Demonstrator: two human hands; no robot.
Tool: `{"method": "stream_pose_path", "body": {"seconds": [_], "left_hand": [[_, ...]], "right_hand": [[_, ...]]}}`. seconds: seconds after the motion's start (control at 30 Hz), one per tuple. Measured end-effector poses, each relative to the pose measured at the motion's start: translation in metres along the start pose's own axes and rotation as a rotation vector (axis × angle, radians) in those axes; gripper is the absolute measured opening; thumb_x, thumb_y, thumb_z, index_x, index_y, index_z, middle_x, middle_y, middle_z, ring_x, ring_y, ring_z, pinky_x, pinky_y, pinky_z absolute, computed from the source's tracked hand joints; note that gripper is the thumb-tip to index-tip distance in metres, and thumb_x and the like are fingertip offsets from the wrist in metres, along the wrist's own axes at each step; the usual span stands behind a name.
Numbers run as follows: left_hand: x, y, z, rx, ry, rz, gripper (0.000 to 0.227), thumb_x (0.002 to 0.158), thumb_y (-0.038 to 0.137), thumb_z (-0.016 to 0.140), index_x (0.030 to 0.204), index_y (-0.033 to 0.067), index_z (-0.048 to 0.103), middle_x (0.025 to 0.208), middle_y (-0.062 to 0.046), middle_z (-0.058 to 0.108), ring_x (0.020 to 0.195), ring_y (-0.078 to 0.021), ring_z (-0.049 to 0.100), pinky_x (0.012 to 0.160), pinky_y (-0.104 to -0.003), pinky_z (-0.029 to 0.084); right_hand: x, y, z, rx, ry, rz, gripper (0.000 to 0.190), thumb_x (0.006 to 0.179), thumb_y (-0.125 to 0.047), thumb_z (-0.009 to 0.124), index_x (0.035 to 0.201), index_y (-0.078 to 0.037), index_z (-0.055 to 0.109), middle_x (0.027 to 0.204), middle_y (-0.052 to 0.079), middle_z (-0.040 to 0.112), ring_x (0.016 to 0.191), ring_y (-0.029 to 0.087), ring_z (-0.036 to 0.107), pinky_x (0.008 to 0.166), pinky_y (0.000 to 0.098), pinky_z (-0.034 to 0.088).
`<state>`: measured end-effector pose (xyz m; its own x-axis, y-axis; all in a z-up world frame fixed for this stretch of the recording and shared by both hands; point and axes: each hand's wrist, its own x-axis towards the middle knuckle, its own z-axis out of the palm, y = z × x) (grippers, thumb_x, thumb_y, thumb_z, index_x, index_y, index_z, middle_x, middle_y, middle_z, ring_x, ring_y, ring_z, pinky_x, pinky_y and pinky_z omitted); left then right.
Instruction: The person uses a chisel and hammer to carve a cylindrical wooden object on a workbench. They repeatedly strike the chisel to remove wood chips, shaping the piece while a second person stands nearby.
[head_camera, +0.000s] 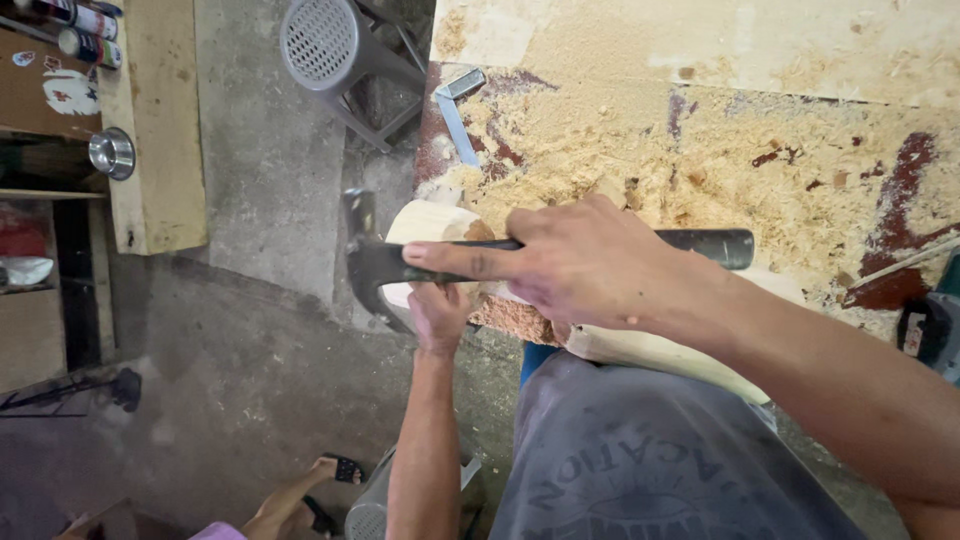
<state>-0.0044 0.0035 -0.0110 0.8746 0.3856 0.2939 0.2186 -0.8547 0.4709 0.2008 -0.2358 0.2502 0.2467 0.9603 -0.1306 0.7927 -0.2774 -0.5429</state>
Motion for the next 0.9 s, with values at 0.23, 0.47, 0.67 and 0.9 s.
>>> {"method": "stream_pose_path", "body": {"seconds": [0.23,0.47,0.67,0.9], "left_hand": [[0.03,0.005,-0.011,-0.232,-0.114,-0.055,0.034,0.097,-0.001,0.057,0.126,-0.0118,0.044,0.09,-0.018,0.072,0.074,-0.0249,0.075,0.062,-0.03,0.062],[0.029,0.031,-0.02,-0.188,-0.15,-0.207,0.03,0.104,0.013,0.062,0.122,-0.0055,0.044,0.073,-0.011,0.069,0.062,-0.0246,0.072,0.052,-0.035,0.054],[0.026,0.027,-0.018,-0.212,-0.147,-0.123,0.039,0.102,0.013,0.065,0.125,-0.0057,0.04,0.075,-0.016,0.069,0.067,-0.0306,0.073,0.054,-0.039,0.055],[0.032,0.024,-0.013,-0.153,-0.216,0.086,0.041,0.102,0.007,0.06,0.131,-0.0085,0.035,0.081,-0.022,0.069,0.068,-0.0377,0.071,0.062,-0.047,0.052]], "right_hand": [[0.025,0.005,-0.002,-0.054,-0.11,0.02,0.09,0.094,-0.024,0.062,0.158,-0.064,0.013,0.073,0.006,0.056,0.051,0.016,0.055,0.043,0.033,0.043],[0.056,0.01,0.005,-0.052,0.035,-0.035,0.086,0.097,-0.018,0.059,0.158,-0.058,0.012,0.072,0.011,0.061,0.048,0.018,0.056,0.043,0.0343,0.043],[0.055,0.022,0.019,-0.11,0.187,-0.066,0.092,0.087,-0.026,0.067,0.155,-0.056,0.014,0.066,0.009,0.054,0.042,0.017,0.052,0.038,0.0333,0.042],[0.041,0.027,0.033,-0.009,-0.262,0.109,0.078,0.102,-0.034,0.056,0.156,-0.063,0.009,0.068,0.009,0.058,0.05,0.016,0.046,0.048,0.0348,0.043]]}}
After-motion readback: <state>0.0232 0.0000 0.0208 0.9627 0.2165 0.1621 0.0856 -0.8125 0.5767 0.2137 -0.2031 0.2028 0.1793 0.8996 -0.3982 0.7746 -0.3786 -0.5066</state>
